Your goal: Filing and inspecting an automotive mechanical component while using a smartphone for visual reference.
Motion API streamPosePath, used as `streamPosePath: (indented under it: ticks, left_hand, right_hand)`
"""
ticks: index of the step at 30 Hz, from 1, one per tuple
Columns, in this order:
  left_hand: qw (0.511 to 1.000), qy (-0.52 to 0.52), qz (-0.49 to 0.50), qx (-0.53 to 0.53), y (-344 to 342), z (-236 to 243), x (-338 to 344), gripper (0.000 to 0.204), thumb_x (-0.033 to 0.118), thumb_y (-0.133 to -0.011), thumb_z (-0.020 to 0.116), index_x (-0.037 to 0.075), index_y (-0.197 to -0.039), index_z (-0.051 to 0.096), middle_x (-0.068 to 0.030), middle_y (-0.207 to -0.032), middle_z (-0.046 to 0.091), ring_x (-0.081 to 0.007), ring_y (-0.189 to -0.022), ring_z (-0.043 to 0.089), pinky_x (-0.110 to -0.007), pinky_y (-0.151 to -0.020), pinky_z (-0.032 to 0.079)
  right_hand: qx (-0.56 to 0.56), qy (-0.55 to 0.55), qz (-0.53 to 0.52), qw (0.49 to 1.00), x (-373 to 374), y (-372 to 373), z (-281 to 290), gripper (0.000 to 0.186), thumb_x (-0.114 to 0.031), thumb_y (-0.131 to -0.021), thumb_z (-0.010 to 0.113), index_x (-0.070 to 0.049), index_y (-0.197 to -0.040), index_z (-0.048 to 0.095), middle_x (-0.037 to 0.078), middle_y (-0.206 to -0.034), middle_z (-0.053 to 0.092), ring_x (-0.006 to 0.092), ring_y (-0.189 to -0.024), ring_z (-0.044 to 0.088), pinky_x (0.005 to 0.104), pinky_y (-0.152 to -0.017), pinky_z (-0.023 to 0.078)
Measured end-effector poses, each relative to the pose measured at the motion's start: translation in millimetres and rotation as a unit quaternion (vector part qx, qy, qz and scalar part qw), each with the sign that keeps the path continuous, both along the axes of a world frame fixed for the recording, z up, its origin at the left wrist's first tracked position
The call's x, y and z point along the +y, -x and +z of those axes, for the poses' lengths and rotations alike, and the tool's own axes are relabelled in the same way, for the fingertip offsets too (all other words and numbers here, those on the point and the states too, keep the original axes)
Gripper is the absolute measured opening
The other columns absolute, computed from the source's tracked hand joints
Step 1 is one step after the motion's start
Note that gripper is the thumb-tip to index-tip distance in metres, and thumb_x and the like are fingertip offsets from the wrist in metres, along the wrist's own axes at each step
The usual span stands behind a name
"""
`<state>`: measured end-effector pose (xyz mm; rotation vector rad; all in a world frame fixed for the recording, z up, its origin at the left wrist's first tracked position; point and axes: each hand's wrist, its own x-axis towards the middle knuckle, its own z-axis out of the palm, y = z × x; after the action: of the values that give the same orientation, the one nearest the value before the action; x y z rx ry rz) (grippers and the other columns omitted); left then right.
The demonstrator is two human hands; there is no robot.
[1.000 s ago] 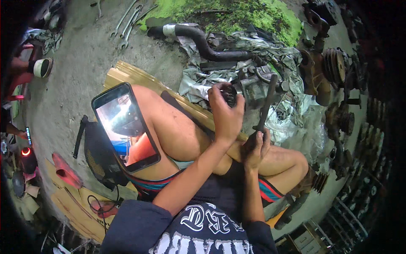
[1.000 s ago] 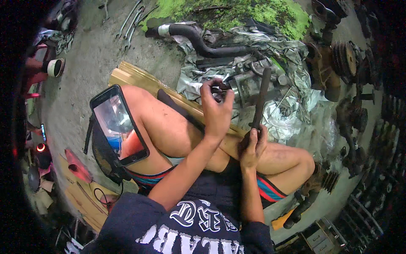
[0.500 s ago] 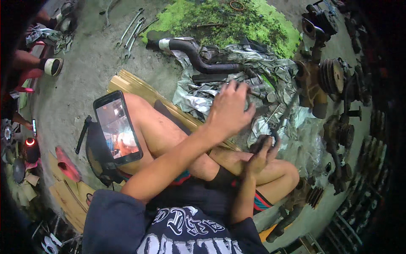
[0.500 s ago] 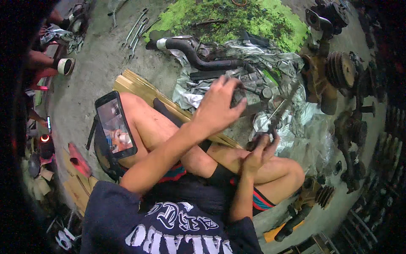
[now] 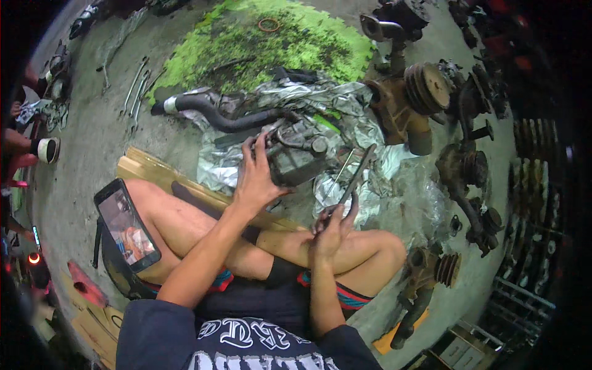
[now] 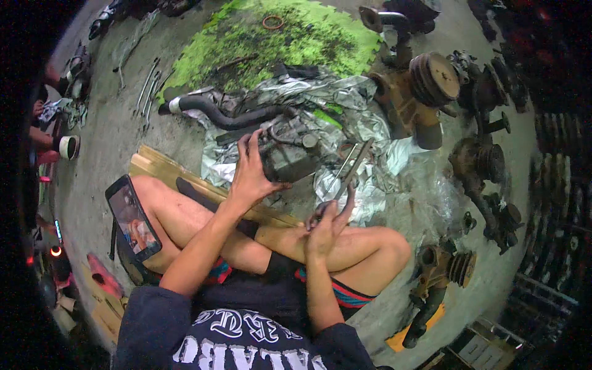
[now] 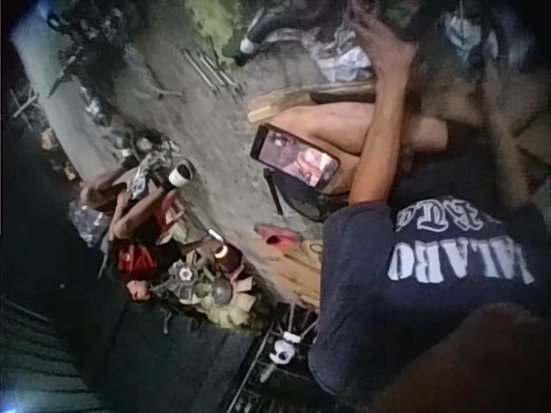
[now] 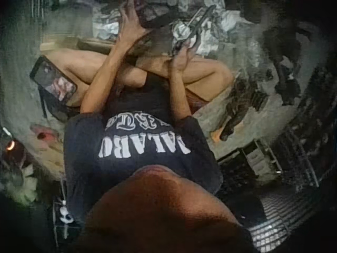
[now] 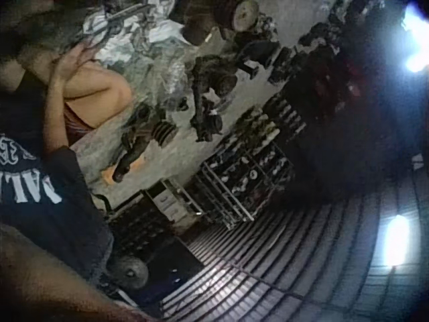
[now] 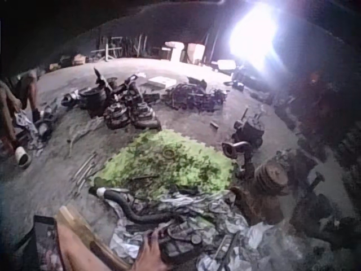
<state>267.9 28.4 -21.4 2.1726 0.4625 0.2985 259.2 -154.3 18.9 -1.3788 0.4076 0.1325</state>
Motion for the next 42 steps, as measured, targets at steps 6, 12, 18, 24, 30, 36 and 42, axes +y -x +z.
streamPosePath:
  ticks: [6, 12, 18, 24, 30, 36, 42]
  left_hand:
    - [0.998, -0.03, -0.027, 0.047, -1, -3, 0, 0.142, 0.036, -0.047, 0.1, 0.013, -0.159, 0.015, -0.026, -0.148, 0.037, -0.0504, -0.13, 0.049, -0.055, -0.102, 0.05]
    - [0.991, -0.077, -0.064, 0.092, -4, -24, 5, 0.141, 0.049, -0.049, 0.098, 0.009, -0.158, 0.017, -0.0269, -0.145, 0.043, -0.0472, -0.128, 0.053, -0.061, -0.096, 0.048]
    - [0.986, -0.086, -0.084, 0.111, -2, -4, 4, 0.121, 0.046, -0.061, 0.092, -0.003, -0.148, 0.024, -0.0362, -0.125, 0.057, -0.0543, -0.108, 0.063, -0.057, -0.09, 0.053]
    - [0.99, -0.043, -0.104, 0.089, 4, -2, 4, 0.115, 0.038, -0.066, 0.091, -0.005, -0.148, 0.023, -0.0373, -0.121, 0.061, -0.0542, -0.11, 0.062, -0.053, -0.092, 0.053]
    - [0.934, 0.279, -0.186, 0.122, 5, 20, 38, 0.08, 0.024, -0.089, 0.079, -0.004, -0.152, 0.038, -0.0148, -0.126, 0.066, -0.0233, -0.108, 0.064, -0.036, -0.097, 0.049]
    - [0.997, -0.067, -0.009, 0.02, -28, 23, 47, 0.042, 0.023, -0.097, 0.068, -0.002, -0.13, 0.064, -0.0196, -0.125, 0.068, -0.0267, -0.108, 0.067, -0.037, -0.096, 0.05]
    - [0.956, -0.078, -0.264, -0.105, -70, 27, 9, 0.048, 0.027, -0.096, 0.068, 0.003, -0.136, 0.058, -0.0231, -0.125, 0.066, -0.0379, -0.114, 0.065, -0.042, -0.098, 0.049]
  right_hand:
    - [0.002, 0.033, 0.097, 0.995, 22, 40, 4, 0.062, -0.01, -0.106, 0.04, -0.014, -0.163, 0.016, 0.006, -0.081, 0.055, 0.0133, -0.051, 0.049, 0.0286, -0.043, 0.041]
    - [-0.296, 0.352, 0.171, 0.871, 40, 28, -26, 0.075, 0.003, -0.099, 0.047, -0.009, -0.164, 0.01, 0.037, -0.122, 0.063, 0.054, -0.1, 0.065, 0.0492, -0.083, 0.054]
    - [-0.163, 0.369, 0.177, 0.898, 59, 11, -29, 0.076, -0.002, -0.099, 0.051, 0.0, -0.161, 0.006, 0.036, -0.082, 0.063, 0.0507, -0.068, 0.063, 0.0558, -0.061, 0.046]
    - [-0.201, 0.278, 0.174, 0.923, 60, 48, -48, 0.082, -0.007, -0.1, 0.054, -0.01, -0.164, 0.003, 0.036, -0.08, 0.062, 0.0563, -0.076, 0.063, 0.0588, -0.063, 0.049]
    - [-0.13, 0.288, 0.187, 0.93, 60, 50, -48, 0.082, -0.01, -0.1, 0.053, -0.012, -0.164, 0.0, 0.038, -0.081, 0.062, 0.0569, -0.075, 0.063, 0.0618, -0.065, 0.048]
    - [-0.118, 0.232, 0.193, 0.946, 77, 34, -38, 0.087, -0.003, -0.097, 0.054, -0.01, -0.163, -0.003, 0.039, -0.088, 0.063, 0.056, -0.077, 0.064, 0.0586, -0.064, 0.052]
    - [-0.138, 0.162, 0.195, 0.957, 57, 39, -49, 0.085, 0.004, -0.096, 0.052, -0.01, -0.163, 0.002, 0.039, -0.14, 0.048, 0.0541, -0.121, 0.055, 0.0519, -0.095, 0.049]
